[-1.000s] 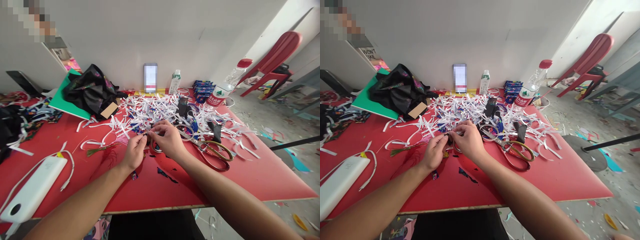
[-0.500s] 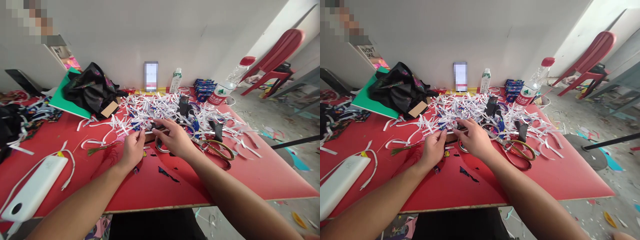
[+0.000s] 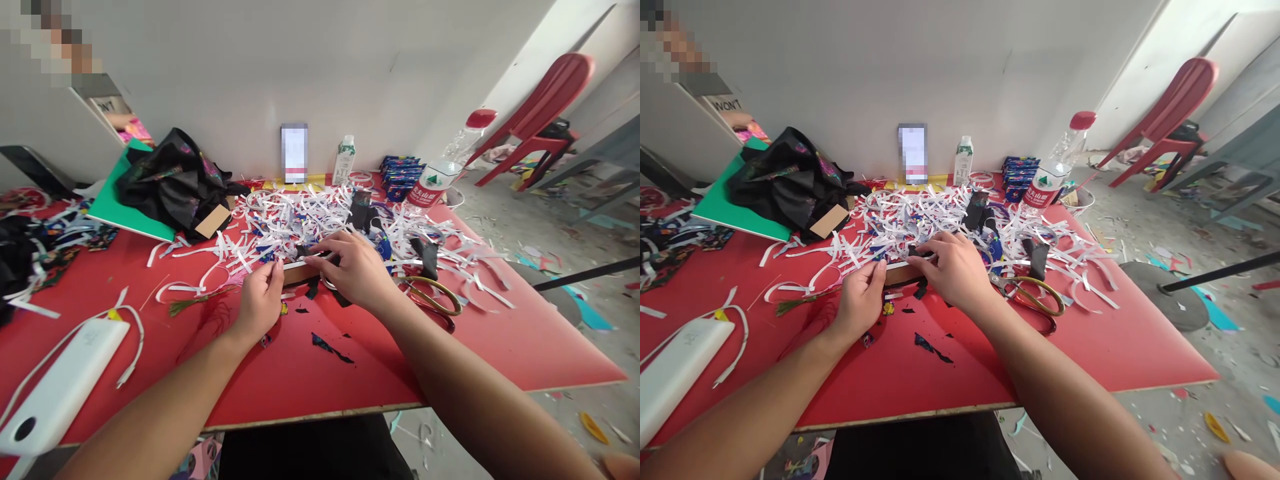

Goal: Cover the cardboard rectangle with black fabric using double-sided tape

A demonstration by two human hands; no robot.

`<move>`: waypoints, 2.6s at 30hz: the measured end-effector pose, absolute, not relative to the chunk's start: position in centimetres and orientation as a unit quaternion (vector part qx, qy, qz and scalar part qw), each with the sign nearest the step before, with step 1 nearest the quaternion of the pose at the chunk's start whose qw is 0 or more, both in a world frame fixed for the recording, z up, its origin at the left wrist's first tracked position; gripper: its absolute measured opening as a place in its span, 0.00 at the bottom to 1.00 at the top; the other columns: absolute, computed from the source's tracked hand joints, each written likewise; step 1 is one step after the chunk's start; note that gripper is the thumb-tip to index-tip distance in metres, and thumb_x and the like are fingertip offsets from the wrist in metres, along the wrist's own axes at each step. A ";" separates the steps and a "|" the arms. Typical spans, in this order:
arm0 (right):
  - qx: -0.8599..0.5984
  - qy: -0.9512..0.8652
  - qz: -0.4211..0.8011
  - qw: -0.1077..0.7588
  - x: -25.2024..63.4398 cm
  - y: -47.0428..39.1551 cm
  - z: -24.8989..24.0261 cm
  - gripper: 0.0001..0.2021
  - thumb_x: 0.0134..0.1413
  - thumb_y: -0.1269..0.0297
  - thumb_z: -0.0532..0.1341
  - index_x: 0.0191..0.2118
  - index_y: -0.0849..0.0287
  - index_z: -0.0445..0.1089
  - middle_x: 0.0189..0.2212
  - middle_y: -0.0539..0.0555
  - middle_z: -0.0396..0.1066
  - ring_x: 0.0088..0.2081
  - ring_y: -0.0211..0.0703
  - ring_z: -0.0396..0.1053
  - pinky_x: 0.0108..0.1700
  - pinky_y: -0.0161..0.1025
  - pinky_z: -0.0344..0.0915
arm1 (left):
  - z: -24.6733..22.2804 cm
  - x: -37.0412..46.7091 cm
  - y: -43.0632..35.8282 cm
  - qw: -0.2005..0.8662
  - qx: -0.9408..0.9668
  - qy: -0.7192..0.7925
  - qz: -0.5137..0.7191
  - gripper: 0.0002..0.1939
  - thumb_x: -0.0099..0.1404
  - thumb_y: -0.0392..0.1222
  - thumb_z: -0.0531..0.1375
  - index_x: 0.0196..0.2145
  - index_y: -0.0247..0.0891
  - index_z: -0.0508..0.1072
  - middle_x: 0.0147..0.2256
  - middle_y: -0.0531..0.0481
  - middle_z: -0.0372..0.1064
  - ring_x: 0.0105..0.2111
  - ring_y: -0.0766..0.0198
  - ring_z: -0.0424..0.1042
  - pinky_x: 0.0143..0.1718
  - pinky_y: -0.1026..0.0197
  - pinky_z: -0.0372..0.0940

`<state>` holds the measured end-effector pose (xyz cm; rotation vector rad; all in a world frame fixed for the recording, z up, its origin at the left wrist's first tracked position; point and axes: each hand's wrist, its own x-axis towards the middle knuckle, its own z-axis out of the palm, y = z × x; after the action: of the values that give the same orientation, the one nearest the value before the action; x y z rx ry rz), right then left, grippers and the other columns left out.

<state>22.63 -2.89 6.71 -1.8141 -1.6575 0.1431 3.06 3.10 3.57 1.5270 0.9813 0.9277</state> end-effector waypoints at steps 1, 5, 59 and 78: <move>-0.693 -0.639 0.041 0.332 22.7 -2.9 6.6 0.10 0.66 0.54 0.70 0.45 0.54 0.85 0.46 0.58 0.81 0.46 0.56 0.74 0.54 0.52 0.68 | 3.7 3.1 3.1 0.506 0.651 0.410 0.389 0.25 0.71 0.61 0.64 0.23 0.43 0.69 0.21 0.53 0.64 0.24 0.60 0.66 0.26 0.60 0.63; -0.688 -0.651 0.008 0.320 22.7 -2.9 6.4 0.10 0.66 0.56 0.70 0.46 0.55 0.85 0.47 0.59 0.81 0.45 0.57 0.72 0.54 0.53 0.67 | 4.1 3.1 3.0 0.449 0.692 0.408 0.391 0.27 0.72 0.62 0.61 0.22 0.43 0.66 0.20 0.55 0.58 0.22 0.63 0.58 0.26 0.60 0.55; -0.713 -0.636 0.036 0.293 23.4 -3.2 7.3 0.14 0.71 0.56 0.63 0.50 0.55 0.85 0.41 0.59 0.83 0.42 0.56 0.70 0.51 0.53 0.65 | 1.7 2.7 4.5 0.529 0.584 0.402 0.467 0.22 0.68 0.62 0.66 0.37 0.38 0.83 0.30 0.47 0.77 0.36 0.52 0.78 0.39 0.54 0.76; -0.739 -0.586 0.064 0.326 23.4 -2.8 6.9 0.12 0.68 0.56 0.66 0.50 0.51 0.86 0.46 0.58 0.82 0.44 0.57 0.69 0.51 0.54 0.64 | 2.2 2.5 4.4 0.515 0.587 0.412 0.470 0.20 0.68 0.59 0.67 0.35 0.38 0.82 0.30 0.48 0.77 0.36 0.53 0.77 0.40 0.55 0.74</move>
<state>23.40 -2.77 6.87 -1.9369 -1.5365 0.1687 2.45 4.40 2.17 1.4092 0.9892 1.1294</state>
